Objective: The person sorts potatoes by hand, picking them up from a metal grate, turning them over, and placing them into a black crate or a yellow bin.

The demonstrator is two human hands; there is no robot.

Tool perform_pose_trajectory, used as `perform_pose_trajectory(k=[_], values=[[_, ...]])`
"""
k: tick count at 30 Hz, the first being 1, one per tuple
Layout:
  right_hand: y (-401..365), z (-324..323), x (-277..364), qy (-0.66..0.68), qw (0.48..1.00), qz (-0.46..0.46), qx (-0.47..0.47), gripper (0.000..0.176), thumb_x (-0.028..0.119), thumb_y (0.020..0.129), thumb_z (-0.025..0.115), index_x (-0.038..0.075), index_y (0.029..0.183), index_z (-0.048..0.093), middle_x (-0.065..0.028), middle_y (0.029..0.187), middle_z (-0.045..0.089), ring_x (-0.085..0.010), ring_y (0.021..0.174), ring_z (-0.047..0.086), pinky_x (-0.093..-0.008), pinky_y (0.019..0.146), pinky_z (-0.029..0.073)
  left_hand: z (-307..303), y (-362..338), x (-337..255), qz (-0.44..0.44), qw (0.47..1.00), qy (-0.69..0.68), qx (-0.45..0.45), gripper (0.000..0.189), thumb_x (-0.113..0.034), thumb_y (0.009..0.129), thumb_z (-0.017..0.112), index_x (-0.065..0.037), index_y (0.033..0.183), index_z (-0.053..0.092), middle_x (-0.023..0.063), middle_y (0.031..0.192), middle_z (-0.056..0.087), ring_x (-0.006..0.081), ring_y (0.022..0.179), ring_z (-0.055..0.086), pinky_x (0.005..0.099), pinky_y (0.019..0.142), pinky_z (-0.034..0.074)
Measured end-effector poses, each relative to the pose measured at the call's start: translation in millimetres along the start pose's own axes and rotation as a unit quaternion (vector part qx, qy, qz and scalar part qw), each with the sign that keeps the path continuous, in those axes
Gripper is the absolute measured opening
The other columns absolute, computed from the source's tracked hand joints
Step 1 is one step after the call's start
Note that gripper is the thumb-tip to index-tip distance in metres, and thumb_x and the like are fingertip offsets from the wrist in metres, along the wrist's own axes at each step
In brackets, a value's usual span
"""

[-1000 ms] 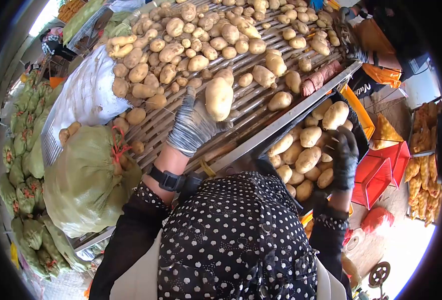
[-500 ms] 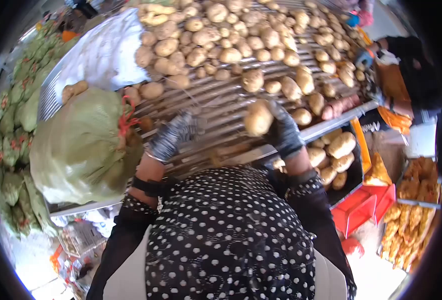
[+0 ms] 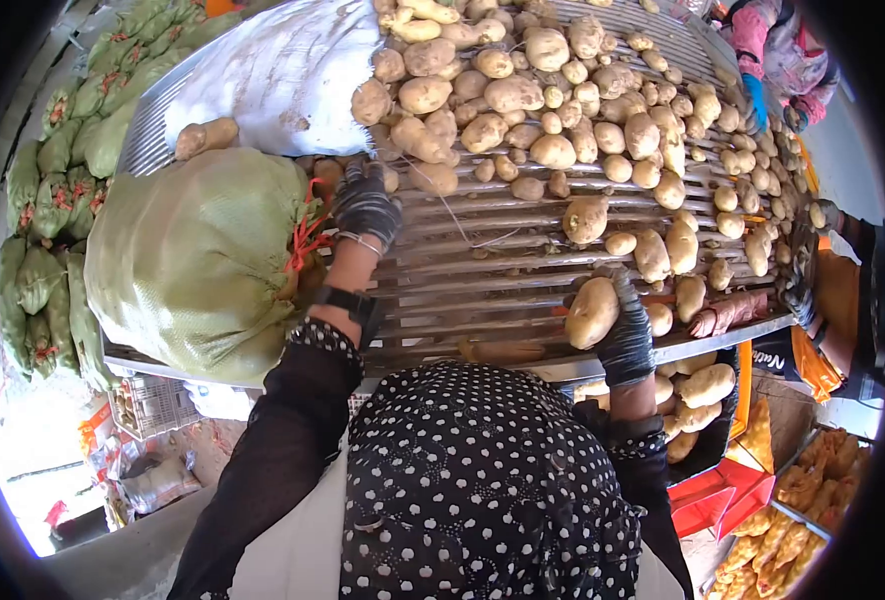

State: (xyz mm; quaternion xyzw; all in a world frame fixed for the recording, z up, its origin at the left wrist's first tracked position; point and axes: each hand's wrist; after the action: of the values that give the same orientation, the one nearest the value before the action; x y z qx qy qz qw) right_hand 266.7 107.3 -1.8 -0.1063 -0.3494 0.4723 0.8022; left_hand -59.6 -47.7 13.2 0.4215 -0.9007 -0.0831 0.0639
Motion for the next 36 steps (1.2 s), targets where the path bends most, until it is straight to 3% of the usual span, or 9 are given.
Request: perform_pose_trajectory(k=[9,15,19,24,26,27,31,34,36], values=[[-10.0,6.6,10.3,-0.009,1.000,0.007,-0.015,0.029,0.030,0.087,0.060,0.001,0.093,0.058,-0.0117,0.083,0.063,-0.0238,0.075,0.063,-0.0336,0.065,0.054,-6.9,27.0,-7.5,-0.047,0.935,-0.192,0.294,0.057,-0.034,0.071,0.072,-0.002,0.114,0.054,0.0189,0.101,0.061,0.0332,0.100,0.057,0.0390,0.090,0.044],[-4.3,8.2,11.3,-0.162,0.985,-0.053,0.037,0.024,0.020,0.083,0.058,-0.001,0.094,0.058,-0.0112,0.085,0.062,-0.0239,0.079,0.061,-0.0347,0.073,0.052,-3.9,-29.4,-44.3,-0.193,0.497,-0.719,0.446,0.052,-0.046,0.081,0.061,-0.004,0.110,0.055,0.0148,0.093,0.064,0.0248,0.071,0.066,0.0361,0.044,0.054],[-16.9,31.1,20.4,-0.247,0.949,-0.109,0.161,0.030,0.019,0.082,0.060,0.001,0.106,0.057,-0.0072,0.092,0.061,-0.0177,0.086,0.059,-0.0310,0.079,0.050,-39.8,-35.6,-90.7,-0.236,0.340,-0.799,0.436,0.052,-0.043,0.084,0.058,-0.003,0.116,0.051,0.0159,0.098,0.063,0.0293,0.080,0.065,0.0415,0.052,0.056],[-17.2,34.4,22.8,-0.191,0.967,-0.017,0.168,0.055,0.020,0.083,0.059,0.002,0.132,0.041,-0.0106,0.113,0.057,-0.0164,0.100,0.054,-0.0288,0.088,0.045,-43.8,-31.1,-123.0,-0.081,0.418,-0.786,0.448,0.051,-0.039,0.087,0.055,-0.003,0.123,0.047,0.0158,0.109,0.060,0.0286,0.090,0.063,0.0395,0.059,0.057],[-7.7,28.0,17.1,-0.299,0.936,-0.132,0.131,0.058,0.015,0.082,0.061,0.002,0.134,0.038,-0.0079,0.122,0.051,-0.0150,0.109,0.048,-0.0281,0.095,0.039,-48.5,-31.0,-135.3,-0.008,0.493,-0.740,0.457,0.038,-0.028,0.089,0.055,-0.005,0.120,0.052,0.0084,0.116,0.058,0.0219,0.103,0.058,0.0313,0.086,0.051],[-6.0,20.3,14.0,-0.264,0.944,-0.134,0.145,0.060,0.014,0.081,0.062,0.002,0.135,0.037,-0.0078,0.126,0.049,-0.0152,0.112,0.046,-0.0286,0.097,0.037,-49.6,-29.6,-139.5,0.139,0.609,-0.680,0.385,0.035,-0.027,0.091,0.052,-0.005,0.118,0.054,0.0076,0.120,0.056,0.0202,0.101,0.060,0.0280,0.075,0.053],[-16.9,14.8,21.3,-0.220,0.954,-0.160,0.123,0.066,0.022,0.079,0.067,0.002,0.135,0.037,-0.0075,0.124,0.050,-0.0171,0.115,0.045,-0.0307,0.099,0.035,-70.1,4.6,-150.2,0.099,0.500,-0.699,0.502,0.032,-0.026,0.090,0.052,-0.004,0.113,0.057,0.0091,0.109,0.063,0.0191,0.094,0.062,0.0281,0.062,0.052],[-24.3,14.5,24.6,-0.182,0.965,-0.164,0.093,0.071,0.030,0.077,0.069,0.002,0.134,0.037,-0.0077,0.125,0.049,-0.0187,0.115,0.046,-0.0315,0.100,0.034,-27.0,15.8,-180.9,0.199,0.791,-0.504,0.283,0.036,-0.024,0.083,0.059,-0.003,0.113,0.055,0.0161,0.103,0.064,0.0222,0.088,0.064,0.0310,0.072,0.051],[-32.9,12.6,28.4,-0.122,0.975,-0.150,0.113,0.074,0.036,0.077,0.069,0.001,0.134,0.037,-0.0081,0.125,0.049,-0.0190,0.114,0.046,-0.0319,0.100,0.034,-4.8,18.5,-202.7,0.333,0.872,-0.312,0.178,0.039,-0.023,0.079,0.063,-0.004,0.112,0.055,0.0201,0.099,0.063,0.0295,0.094,0.061,0.0364,0.080,0.048]])
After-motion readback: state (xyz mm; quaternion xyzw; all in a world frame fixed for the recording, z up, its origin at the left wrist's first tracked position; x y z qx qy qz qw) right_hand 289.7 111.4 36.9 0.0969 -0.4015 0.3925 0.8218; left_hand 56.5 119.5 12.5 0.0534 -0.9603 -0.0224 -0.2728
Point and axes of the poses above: each hand's wrist, its own y-axis towards the middle knuckle, its own z-axis out of the palm, x = y × z
